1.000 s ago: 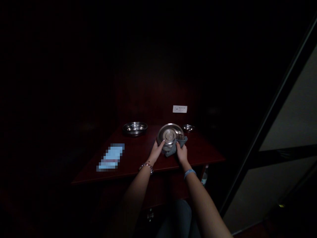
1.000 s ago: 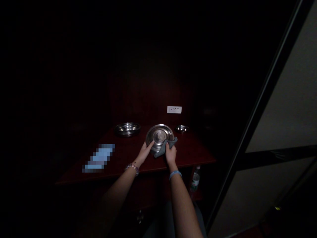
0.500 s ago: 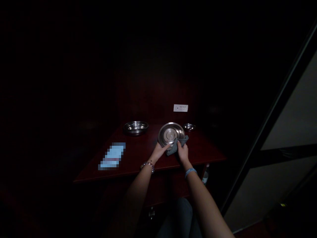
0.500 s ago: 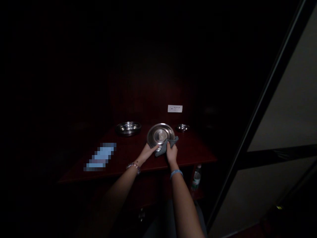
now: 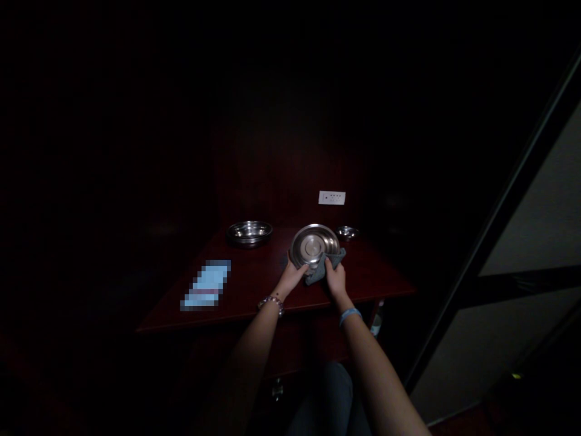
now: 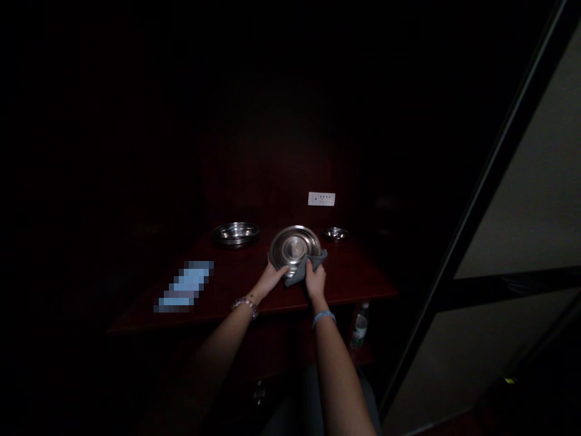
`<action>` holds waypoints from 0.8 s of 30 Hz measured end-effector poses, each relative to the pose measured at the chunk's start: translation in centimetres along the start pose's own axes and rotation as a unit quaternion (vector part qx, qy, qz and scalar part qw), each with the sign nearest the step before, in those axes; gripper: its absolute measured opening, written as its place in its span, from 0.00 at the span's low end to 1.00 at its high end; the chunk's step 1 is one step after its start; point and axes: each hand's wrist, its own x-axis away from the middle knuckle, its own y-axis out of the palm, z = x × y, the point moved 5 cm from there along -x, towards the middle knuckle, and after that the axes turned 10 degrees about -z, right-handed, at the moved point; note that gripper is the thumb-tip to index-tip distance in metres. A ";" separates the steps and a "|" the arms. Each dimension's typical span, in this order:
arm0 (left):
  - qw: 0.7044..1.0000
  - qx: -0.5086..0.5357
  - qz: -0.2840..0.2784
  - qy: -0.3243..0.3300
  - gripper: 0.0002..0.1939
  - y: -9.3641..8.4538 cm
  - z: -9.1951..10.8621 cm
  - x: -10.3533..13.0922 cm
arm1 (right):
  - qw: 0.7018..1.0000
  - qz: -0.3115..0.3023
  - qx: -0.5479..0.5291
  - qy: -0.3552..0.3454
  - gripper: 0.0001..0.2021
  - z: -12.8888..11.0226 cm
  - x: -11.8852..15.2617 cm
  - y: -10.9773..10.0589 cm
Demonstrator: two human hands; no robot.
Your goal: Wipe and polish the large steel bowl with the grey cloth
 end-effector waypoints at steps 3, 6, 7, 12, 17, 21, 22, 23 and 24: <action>1.000 -0.001 0.006 -0.001 0.35 0.0 0.0 0.0 | 1.000 -0.004 -0.002 -0.007 0.19 -0.1 0.0 0.0; 1.000 0.004 0.013 0.004 0.34 0.0 0.1 -0.1 | 1.000 -0.010 0.001 -0.007 0.19 -0.1 0.0 0.0; 1.000 0.005 0.016 0.007 0.34 0.0 0.2 -0.1 | 1.000 -0.012 0.002 -0.007 0.19 -0.1 0.0 0.0; 1.000 0.004 0.028 0.011 0.31 -0.1 0.6 -0.1 | 1.000 -0.011 0.004 -0.006 0.21 0.0 -0.1 0.0; 0.999 0.014 0.049 -0.001 0.29 -0.2 1.0 0.1 | 1.000 -0.012 0.002 -0.005 0.21 0.0 -0.2 0.0; 0.998 0.016 0.065 -0.020 0.26 -0.4 1.0 0.2 | 1.000 -0.015 0.008 -0.009 0.20 -0.4 0.0 -0.1; 0.997 0.016 0.071 -0.022 0.25 -0.4 0.9 0.2 | 1.000 -0.016 0.010 -0.011 0.20 -0.5 0.0 0.0; 0.997 0.017 0.077 -0.024 0.24 -0.5 0.9 0.1 | 1.000 -0.018 0.011 -0.014 0.20 -0.5 0.0 0.0; 0.996 0.019 0.082 -0.025 0.22 -0.5 0.9 0.1 | 1.000 -0.019 0.012 -0.015 0.20 -0.6 0.0 0.0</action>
